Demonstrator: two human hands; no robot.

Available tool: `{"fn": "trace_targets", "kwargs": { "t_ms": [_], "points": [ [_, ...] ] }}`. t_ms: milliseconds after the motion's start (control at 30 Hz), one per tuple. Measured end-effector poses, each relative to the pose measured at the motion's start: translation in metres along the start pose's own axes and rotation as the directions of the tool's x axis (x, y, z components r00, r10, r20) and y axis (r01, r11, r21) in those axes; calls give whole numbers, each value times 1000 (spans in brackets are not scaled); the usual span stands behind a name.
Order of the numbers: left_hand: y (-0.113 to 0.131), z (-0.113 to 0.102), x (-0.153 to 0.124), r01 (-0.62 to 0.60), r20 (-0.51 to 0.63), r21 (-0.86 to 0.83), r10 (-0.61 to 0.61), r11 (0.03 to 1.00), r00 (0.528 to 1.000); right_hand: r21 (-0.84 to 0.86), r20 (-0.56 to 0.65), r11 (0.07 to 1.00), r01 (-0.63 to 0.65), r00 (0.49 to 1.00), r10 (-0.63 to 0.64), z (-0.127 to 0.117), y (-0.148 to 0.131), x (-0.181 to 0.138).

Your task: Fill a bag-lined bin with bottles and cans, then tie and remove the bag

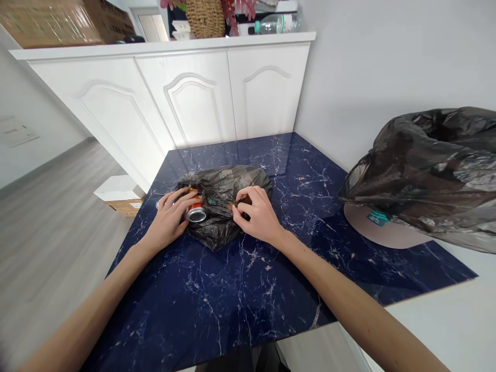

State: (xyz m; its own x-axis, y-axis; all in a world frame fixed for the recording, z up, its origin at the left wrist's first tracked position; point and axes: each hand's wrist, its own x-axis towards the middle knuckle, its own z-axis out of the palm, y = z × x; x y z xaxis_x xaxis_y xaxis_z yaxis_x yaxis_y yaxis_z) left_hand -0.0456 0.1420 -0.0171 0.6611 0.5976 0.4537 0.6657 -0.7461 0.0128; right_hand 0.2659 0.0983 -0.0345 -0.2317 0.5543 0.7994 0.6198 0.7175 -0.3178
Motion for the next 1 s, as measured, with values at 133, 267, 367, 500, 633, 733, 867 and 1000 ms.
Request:
{"fn": "trace_targets", "kwargs": {
  "t_ms": [133, 267, 367, 500, 633, 733, 867, 1000],
  "points": [
    [-1, -1, 0, 36, -32, -54, -38, 998, 999, -6, -9, 1000, -7, 1000, 7, 1, 4, -2],
    [2, -3, -2, 78, -43, 24, -77, 997, 996, -20, -4, 1000, 2, 1000, -2, 3, 8, -4],
    [6, -4, 0, 72, -30, 51, -70, 996, 997, -13, -16, 1000, 8, 1000, -9, 4, 9, -4],
    [9, -3, 4, 62, 51, 9, -63, 998, 997, -10, -18, 1000, -4, 1000, 3, 5, 10, -4],
    [9, -1, 2, 157, 25, -18, -156, 987, 987, -22, -28, 1000, -16, 1000, 15, 5, 12, -4],
    [8, -2, -1, 229, -85, -168, -246, 959, 965, -27, -27, 999, -25, 999, 25, 5, 13, -4],
    [2, -11, 0, 301, -178, -679, -548, 669, 817, -27, -44, 998, -49, 998, 48, 5, 13, -5],
    [-12, -25, 3, 75, -70, -987, -802, 142, 594, -35, -50, 997, -64, 997, 62, 6, 14, -5]
  ]
}}
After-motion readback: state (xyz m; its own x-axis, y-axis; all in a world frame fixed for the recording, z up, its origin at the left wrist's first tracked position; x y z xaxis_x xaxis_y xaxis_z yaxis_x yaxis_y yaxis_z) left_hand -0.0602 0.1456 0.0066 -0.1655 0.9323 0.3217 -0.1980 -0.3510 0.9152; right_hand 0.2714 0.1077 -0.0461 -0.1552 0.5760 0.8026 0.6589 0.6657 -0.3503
